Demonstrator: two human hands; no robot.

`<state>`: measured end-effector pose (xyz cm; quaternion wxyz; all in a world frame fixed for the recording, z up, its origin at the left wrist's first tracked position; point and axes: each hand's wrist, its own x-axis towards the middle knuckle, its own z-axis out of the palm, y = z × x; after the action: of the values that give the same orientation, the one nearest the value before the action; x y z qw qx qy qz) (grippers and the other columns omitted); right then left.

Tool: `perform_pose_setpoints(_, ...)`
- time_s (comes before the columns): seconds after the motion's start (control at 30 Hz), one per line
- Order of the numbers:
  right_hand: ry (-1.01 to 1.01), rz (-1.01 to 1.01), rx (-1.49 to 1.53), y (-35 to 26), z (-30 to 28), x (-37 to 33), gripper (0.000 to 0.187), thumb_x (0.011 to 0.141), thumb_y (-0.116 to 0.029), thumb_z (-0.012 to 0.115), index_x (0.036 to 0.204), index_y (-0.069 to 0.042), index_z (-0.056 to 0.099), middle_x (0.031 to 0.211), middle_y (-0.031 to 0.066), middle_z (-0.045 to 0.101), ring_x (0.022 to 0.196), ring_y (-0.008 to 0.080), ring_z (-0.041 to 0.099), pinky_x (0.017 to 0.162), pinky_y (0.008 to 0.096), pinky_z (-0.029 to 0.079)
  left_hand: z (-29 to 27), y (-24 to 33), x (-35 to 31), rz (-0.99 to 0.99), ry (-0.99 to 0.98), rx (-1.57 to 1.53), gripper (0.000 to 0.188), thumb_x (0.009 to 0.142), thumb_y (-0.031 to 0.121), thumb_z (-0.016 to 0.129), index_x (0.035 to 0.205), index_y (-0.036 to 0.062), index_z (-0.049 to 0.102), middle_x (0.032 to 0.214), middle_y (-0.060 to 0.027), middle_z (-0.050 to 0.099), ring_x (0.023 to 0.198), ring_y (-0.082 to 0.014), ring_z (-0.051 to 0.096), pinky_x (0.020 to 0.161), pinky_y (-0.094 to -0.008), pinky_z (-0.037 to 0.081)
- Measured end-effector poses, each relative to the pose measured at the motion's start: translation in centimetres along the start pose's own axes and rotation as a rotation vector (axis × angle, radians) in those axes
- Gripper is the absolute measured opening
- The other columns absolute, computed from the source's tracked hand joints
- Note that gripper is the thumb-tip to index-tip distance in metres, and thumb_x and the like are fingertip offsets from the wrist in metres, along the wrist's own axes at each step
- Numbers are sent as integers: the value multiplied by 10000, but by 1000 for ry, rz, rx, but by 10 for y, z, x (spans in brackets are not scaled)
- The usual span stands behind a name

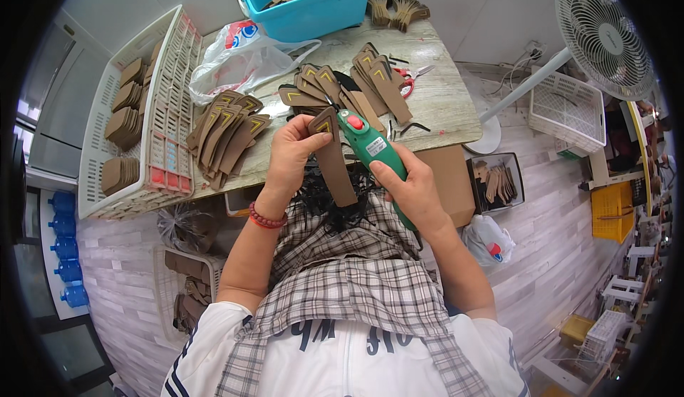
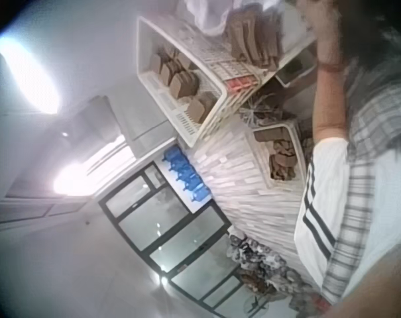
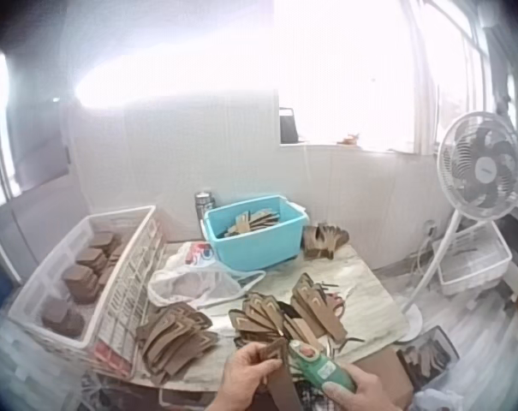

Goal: The person uses a green rotary cutter to trim the edges of small brown cardboard pieces on a table. They handle each piece individually, rotate it as needed, and place trimmed pieces into a nearby basket. The workspace includes a white basket, a blue bin, and a fan in the background.

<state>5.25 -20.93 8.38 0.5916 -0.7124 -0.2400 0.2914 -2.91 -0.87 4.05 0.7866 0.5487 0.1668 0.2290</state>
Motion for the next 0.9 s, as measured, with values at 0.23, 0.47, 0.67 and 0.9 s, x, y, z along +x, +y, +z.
perform_pose_setpoints(0.23, -34, 3, -19, 2, -4, -1, 409, 881, -228, 660, 1211, -6, 565, 757, 11, 585, 553, 44, 501, 487, 199, 429, -7, 3, -2, -70, 47, -97, 147, 841, 54, 673, 979, 18, 637, 854, -14, 656, 711, -81, 600, 663, -228, 488)
perform_pose_setpoints(0.47, -62, 6, -16, 2, -8, -2, 434, 880, -243, 665, 1226, -5, 557, 760, 20, 594, 558, 47, 508, 487, 202, 429, -10, 8, -4, -59, 51, -73, 159, 853, 54, 664, 1004, 3, 653, 845, -12, 663, 665, -61, 582, 589, -204, 474)
perform_pose_setpoints(0.67, -82, -13, -38, 1, -12, -2, 437, 882, -258, 663, 1222, -4, 558, 773, 20, 597, 575, 52, 519, 493, 204, 434, -12, 14, -1, 2, 41, -10, 159, 842, 33, 671, 992, -20, 672, 866, -10, 674, 687, -38, 563, 626, -172, 444)
perform_pose_setpoints(0.9, -92, -15, -52, 0, -13, -2, 427, 879, -260, 666, 1209, -7, 569, 755, 18, 596, 575, 54, 522, 500, 205, 438, -20, 17, 2, 5, 15, 75, 167, 840, 27, 666, 994, -39, 672, 877, -30, 683, 728, -50, 593, 669, -181, 470)
